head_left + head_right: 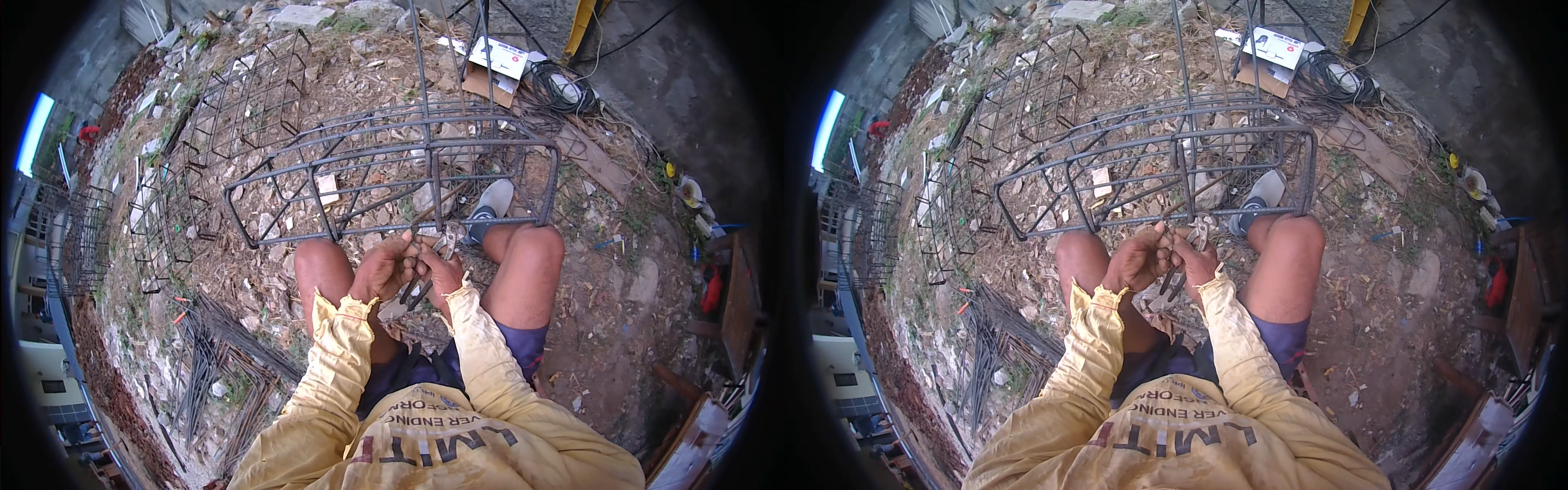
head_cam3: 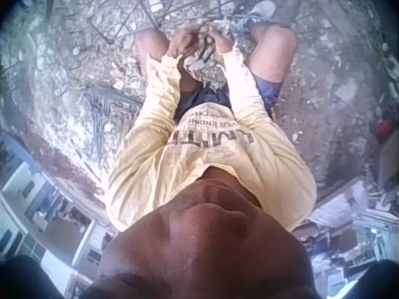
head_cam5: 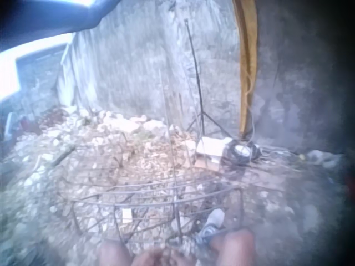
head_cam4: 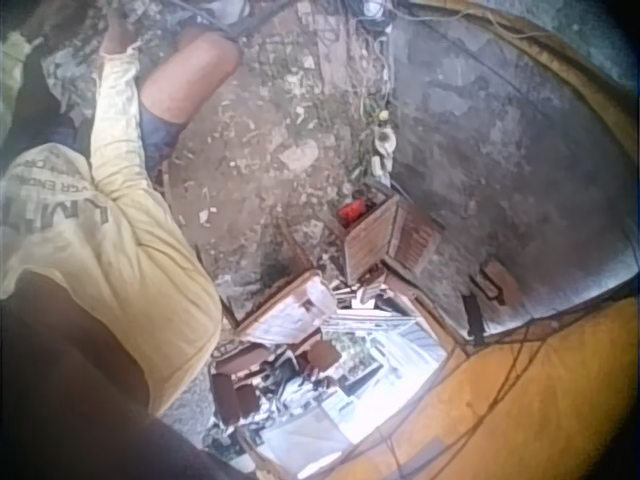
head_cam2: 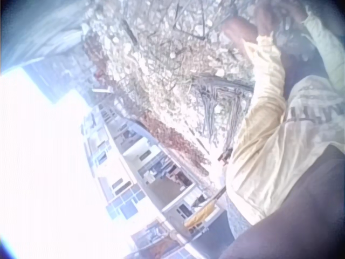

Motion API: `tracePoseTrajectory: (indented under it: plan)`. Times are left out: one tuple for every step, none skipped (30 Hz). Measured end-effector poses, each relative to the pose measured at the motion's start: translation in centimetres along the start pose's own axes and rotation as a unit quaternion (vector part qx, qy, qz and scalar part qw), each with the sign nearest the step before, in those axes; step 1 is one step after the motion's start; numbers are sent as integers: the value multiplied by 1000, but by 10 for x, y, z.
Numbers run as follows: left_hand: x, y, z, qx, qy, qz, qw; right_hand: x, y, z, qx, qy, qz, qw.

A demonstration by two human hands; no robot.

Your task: The person sits on the ground and assembles a rectangular metal frame by hand, bending and twisting wire ties to secure the joints. The person repeatedly adjusts the frame and ties additional wires to reinforce the structure.

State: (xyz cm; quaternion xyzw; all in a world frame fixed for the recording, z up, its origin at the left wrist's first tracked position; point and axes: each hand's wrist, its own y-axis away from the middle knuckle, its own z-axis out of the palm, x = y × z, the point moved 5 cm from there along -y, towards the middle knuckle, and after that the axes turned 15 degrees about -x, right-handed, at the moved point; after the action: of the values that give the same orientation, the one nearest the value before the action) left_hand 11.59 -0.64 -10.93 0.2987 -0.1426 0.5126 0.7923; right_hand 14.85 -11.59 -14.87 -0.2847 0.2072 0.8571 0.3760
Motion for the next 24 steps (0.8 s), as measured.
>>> tracePoseTrajectory:
  plan:
    - [0, 0, 0, 10, -12, -1, 1000, 0, 2, 1, 23, -1, 9, 1000]
    - [1, 1, 0, 20, -25, -1, 999, 1, 2, 1, 30, 4, 0, 1000]
    - [0, 1, 2, 28, -36, -2, 999, 3, 3, -2, 39, 11, -9, 999]
    - [-2, 1, -6, 63, -45, -6, 997, 6, 3, -5, 48, 17, -17, 999]
    - [-5, 0, -18, 98, -55, -10, 994, 10, 5, -10, 60, 32, -42, 997]
    - [-3, 2, -16, 136, -64, -13, 989, 10, 6, -11, 63, 52, -51, 995]
    - [-2, 2, 2, 71, -51, -15, 996, 10, 6, -12, 65, 71, -61, 994]
    - [-3, -1, 3, 74, -58, -13, 995, 10, 8, -13, 67, 90, -70, 991]
    - [-4, -3, 3, 78, -66, -11, 995, 8, 9, -9, 71, 109, -73, 989]
    - [-4, -5, 3, 81, -74, -9, 994, 10, 9, -7, 72, 113, -73, 988]
    - [-4, -4, 4, 72, -84, -8, 994, 11, 9, -5, 74, 118, -74, 988]
    - [-3, -3, 7, 64, -94, -7, 994, 11, 10, -5, 76, 123, -74, 987]
    - [-2, -3, 9, 55, -103, -7, 993, 10, 10, -6, 72, 146, -71, 984]
    - [-3, -5, 7, 56, -108, -4, 993, 8, 11, -6, 69, 170, -67, 981]
    - [-4, -7, 3, 59, -113, -2, 992, 7, 12, -7, 66, 192, -63, 977]
    - [-5, -8, 0, 62, -118, 0, 991, 6, 12, -8, 63, 214, -60, 973]
    - [-4, -11, -4, 58, -125, 4, 990, 3, 12, -9, 63, 250, -68, 964]
    - [-3, -13, -5, 56, -131, 7, 990, -2, 12, -9, 63, 286, -74, 953]
    - [-2, -14, -7, 54, -136, 11, 989, -5, 12, -8, 63, 321, -81, 941]
    - [-3, -13, -10, 65, -123, 12, 990, -6, 12, -7, 67, 288, -96, 950]
    - [-3, -11, -9, 75, -109, 12, 991, -15, 13, 2, 73, 255, -112, 958]
    - [-3, -10, -8, 85, -95, 12, 992, -20, 12, 7, 79, 222, -127, 964]
    - [-2, -9, -8, 78, -89, 3, 993, -17, 8, -2, 111, 276, -155, 942]
    - [1, -7, -8, 70, -83, -4, 994, -18, 6, 0, 125, 277, -146, 942]
